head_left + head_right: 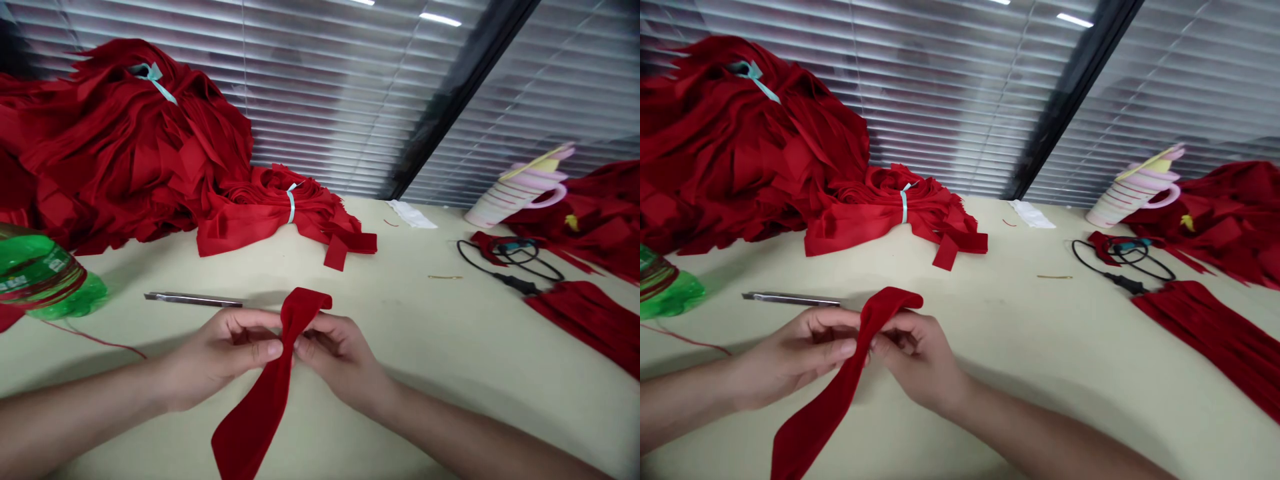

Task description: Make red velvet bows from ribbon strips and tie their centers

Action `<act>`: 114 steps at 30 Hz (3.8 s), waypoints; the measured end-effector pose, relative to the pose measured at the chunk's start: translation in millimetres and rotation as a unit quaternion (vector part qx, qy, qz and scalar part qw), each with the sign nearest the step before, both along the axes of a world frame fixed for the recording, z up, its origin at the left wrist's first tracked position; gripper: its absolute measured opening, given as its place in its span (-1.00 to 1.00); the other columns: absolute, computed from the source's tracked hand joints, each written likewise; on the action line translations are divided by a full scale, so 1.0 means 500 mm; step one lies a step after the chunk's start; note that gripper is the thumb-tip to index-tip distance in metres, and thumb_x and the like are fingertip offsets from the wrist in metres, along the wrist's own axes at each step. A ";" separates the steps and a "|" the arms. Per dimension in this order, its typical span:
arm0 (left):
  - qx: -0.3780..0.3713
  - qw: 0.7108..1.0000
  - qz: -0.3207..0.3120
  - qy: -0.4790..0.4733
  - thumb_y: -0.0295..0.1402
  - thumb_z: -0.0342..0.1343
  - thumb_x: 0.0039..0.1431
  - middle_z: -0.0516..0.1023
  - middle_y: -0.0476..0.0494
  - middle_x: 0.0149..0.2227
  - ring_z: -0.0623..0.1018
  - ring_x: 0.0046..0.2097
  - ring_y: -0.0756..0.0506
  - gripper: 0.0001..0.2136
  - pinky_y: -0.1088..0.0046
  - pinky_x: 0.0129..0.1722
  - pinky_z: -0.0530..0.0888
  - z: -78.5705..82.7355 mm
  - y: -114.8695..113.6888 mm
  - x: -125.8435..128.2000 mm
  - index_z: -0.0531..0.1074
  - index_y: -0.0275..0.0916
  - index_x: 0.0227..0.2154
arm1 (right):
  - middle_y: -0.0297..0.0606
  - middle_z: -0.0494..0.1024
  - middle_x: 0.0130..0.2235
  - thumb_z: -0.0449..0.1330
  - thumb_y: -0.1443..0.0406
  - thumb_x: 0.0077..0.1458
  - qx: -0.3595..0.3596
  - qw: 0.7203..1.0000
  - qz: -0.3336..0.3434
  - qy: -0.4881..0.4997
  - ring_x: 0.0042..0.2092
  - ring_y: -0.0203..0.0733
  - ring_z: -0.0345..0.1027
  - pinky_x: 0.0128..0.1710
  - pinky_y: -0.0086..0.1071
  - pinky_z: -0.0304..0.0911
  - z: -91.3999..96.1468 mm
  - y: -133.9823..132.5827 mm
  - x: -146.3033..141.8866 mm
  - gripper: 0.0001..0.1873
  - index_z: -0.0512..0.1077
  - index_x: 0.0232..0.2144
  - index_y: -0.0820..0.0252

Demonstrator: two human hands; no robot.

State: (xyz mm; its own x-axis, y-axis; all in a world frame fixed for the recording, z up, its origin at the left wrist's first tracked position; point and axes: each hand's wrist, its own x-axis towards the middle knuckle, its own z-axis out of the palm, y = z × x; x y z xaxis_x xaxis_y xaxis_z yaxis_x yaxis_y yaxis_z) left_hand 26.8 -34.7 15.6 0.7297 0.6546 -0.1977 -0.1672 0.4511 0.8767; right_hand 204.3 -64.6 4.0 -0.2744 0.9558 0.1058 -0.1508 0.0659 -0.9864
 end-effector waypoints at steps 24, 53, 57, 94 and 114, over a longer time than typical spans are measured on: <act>-0.127 0.990 -0.063 -0.025 -0.42 0.30 -0.03 0.55 -0.04 -0.37 0.54 -0.33 0.02 -0.64 0.50 -0.26 0.35 -0.008 -0.001 -0.009 0.33 -0.23 -0.17 | -0.34 0.49 -0.46 0.27 0.37 -0.05 0.039 0.997 0.066 -0.009 -0.42 -0.27 0.41 -0.45 -0.39 0.38 0.003 -0.001 0.006 -0.94 0.52 -0.44 0.13; 0.189 0.945 -0.012 0.266 -0.25 0.03 0.16 0.42 0.03 -0.46 0.32 -0.41 0.02 -0.81 0.52 -0.41 0.25 0.028 0.006 -0.004 0.46 -0.24 -0.41 | -0.40 0.46 -0.57 0.29 0.41 -0.13 -0.071 0.996 0.030 0.040 -0.53 -0.43 0.29 -0.51 -0.53 0.21 0.000 0.013 0.008 -0.94 0.46 -0.55 0.24; 0.260 0.930 -0.026 0.257 -0.27 -0.07 0.21 0.23 0.08 -0.54 0.20 -0.47 0.04 -0.79 0.54 -0.48 0.18 0.033 -0.005 -0.001 0.34 -0.24 -0.46 | -0.40 0.44 -0.57 0.26 0.43 -0.12 -0.071 0.996 0.040 0.023 -0.53 -0.42 0.30 -0.53 -0.53 0.20 0.002 0.012 0.007 -0.94 0.45 -0.56 0.24; 0.250 0.942 0.085 0.209 -0.39 0.08 0.10 0.42 0.02 -0.40 0.43 -0.37 0.01 -0.95 0.50 -0.39 0.35 0.017 0.005 0.000 0.33 -0.24 -0.39 | -0.38 0.52 -0.50 0.32 0.49 -0.20 -0.127 0.984 0.071 0.105 -0.47 -0.37 0.40 -0.46 -0.50 0.26 -0.013 0.020 0.022 -0.78 0.47 -0.41 0.22; 0.269 0.924 -0.037 0.268 -0.23 -0.05 0.22 0.21 0.09 -0.54 0.20 -0.50 0.05 -0.80 0.55 -0.56 0.15 0.030 -0.022 -0.006 0.38 -0.21 -0.38 | -0.42 0.49 -0.48 0.37 0.44 -0.23 -0.105 0.990 0.067 0.065 -0.42 -0.39 0.34 -0.38 -0.48 0.27 -0.005 0.016 0.023 -0.83 0.51 -0.49 0.18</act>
